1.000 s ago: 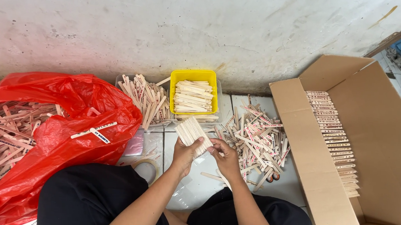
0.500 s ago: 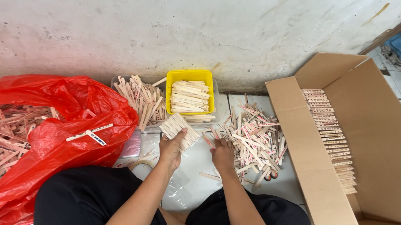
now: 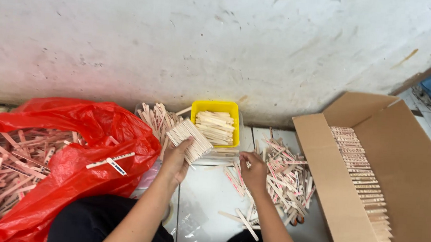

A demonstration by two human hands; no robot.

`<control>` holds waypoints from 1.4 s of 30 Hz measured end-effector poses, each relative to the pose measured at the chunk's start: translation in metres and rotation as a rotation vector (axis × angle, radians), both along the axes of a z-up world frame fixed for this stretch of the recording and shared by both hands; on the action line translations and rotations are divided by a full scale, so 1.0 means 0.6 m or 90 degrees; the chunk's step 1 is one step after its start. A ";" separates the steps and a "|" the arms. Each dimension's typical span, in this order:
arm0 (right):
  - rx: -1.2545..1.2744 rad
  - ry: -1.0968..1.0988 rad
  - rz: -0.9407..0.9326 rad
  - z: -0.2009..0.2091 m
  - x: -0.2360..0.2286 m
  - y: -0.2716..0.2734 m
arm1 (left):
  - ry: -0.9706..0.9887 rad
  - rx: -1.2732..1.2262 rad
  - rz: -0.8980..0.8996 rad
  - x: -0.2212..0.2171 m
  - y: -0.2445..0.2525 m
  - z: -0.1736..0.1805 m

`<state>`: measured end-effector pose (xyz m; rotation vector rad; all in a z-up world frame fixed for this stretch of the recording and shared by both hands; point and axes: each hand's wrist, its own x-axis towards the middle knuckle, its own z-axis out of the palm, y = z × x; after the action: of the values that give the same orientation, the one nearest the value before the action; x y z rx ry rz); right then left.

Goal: The person sits on the floor and sorts wooden popsicle sticks, aligning them into neat stacks. They place the sorted stacks into a yellow container and a cardboard box. The person also wraps a bundle of sticks with clear tape.

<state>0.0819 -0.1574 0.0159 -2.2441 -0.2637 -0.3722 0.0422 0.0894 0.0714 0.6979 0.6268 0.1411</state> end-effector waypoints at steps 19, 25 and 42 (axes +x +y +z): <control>-0.450 0.306 0.173 0.051 0.234 0.203 | -0.014 -0.064 0.011 0.059 0.172 -0.002; -0.372 0.251 0.163 0.074 0.226 0.197 | -0.013 -0.082 0.001 0.071 0.176 0.014; -0.496 0.210 0.237 0.056 0.248 0.189 | -0.019 -0.103 0.013 0.077 0.174 0.001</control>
<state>0.2307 -0.0442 0.0498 -2.8722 -0.7303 0.3690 0.0885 0.1939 0.0718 0.5325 0.6091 0.1179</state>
